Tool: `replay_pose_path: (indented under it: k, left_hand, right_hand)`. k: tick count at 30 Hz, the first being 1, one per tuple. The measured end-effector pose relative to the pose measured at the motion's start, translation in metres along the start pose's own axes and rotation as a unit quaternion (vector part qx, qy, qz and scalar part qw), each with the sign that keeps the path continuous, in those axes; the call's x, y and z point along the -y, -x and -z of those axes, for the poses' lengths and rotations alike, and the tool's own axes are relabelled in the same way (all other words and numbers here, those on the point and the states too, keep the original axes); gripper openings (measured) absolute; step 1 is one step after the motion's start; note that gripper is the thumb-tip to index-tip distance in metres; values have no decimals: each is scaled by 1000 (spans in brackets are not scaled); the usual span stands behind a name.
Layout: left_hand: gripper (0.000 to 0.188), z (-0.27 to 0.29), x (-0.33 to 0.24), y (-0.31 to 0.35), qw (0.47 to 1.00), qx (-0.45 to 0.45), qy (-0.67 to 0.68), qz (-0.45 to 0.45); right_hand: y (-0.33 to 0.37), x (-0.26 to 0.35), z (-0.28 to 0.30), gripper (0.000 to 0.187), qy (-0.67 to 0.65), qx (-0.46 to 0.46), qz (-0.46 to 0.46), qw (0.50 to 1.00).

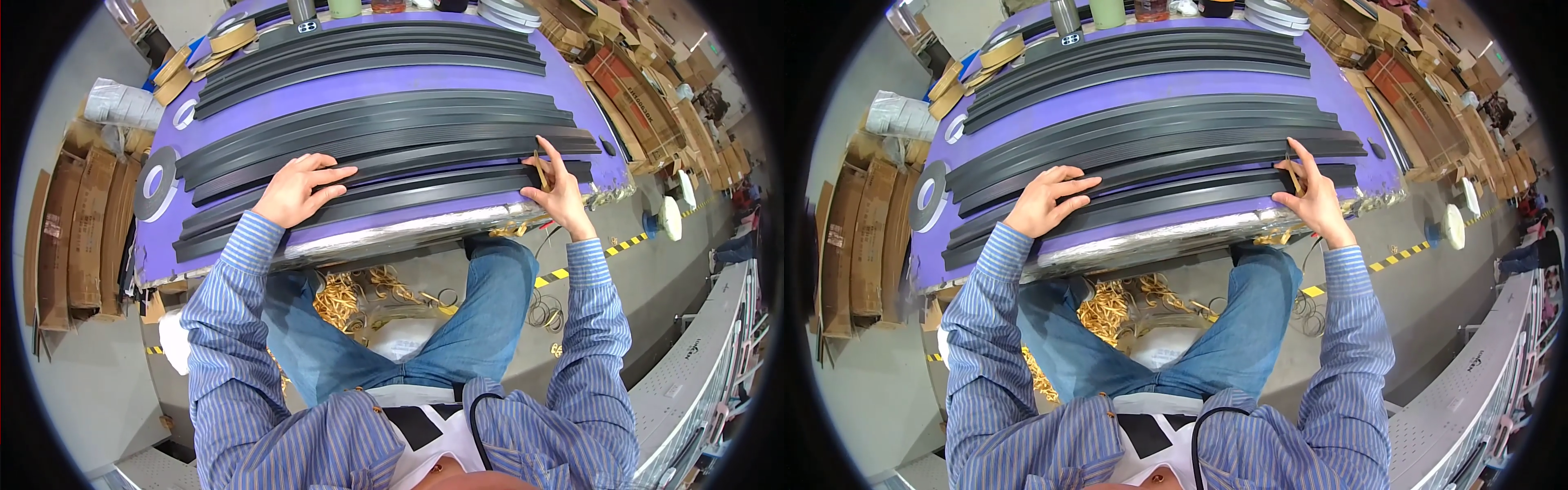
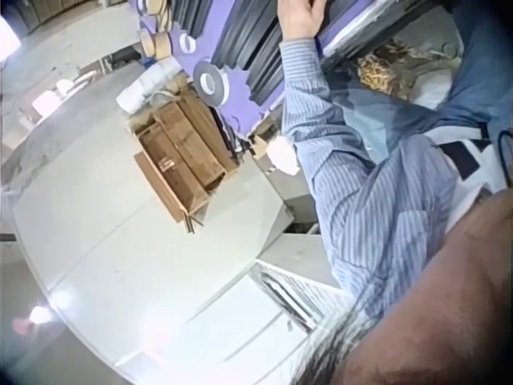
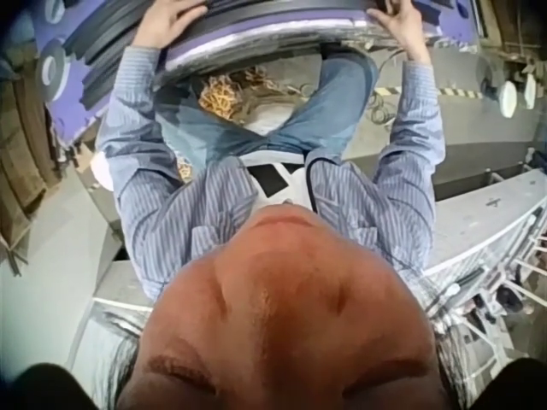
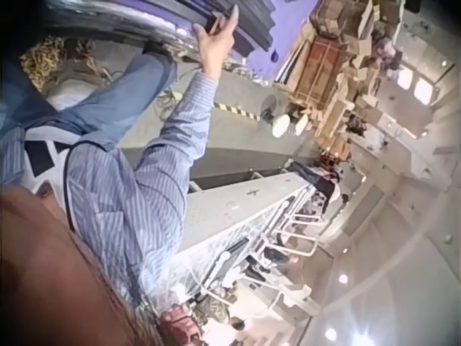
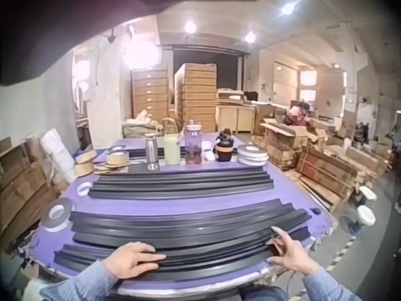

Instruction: Peeling yellow adhesive backing strips from long black components at a workstation.

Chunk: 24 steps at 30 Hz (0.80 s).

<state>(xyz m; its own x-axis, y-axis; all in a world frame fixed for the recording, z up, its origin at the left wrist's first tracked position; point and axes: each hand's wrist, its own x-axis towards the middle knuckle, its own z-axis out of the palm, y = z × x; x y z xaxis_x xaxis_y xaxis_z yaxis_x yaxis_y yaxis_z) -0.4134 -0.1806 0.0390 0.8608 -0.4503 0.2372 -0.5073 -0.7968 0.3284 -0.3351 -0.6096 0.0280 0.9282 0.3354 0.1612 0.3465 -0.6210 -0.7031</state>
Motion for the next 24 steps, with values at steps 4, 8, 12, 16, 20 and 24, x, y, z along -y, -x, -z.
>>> replay_pose_path:
  k: [4,8,12,16,20,24]
  left_hand:
    - [33,-2,4,-4,999,-3,-7,37]
    - [34,-10,22,-10,998,-29,-8,57]
    - [35,-13,18,-11,998,-9,7,69]
    - [35,-19,17,-12,998,-37,-30,51]
    - [35,-27,12,-22,997,-43,-38,51]
    - [34,-28,8,-33,995,-63,-43,68]
  right_hand:
    - [0,-2,-1,93,-9,-13,26,1000]
    - [1,-1,-5,94,-25,-12,22,999]
    - [-1,-4,-2,95,-29,-13,15,999]
    - [-5,-4,-1,96,-47,-3,10,999]
    - [-9,-4,1,97,-43,5,3,999]
    - [-11,-9,-2,97,-39,-1,6,999]
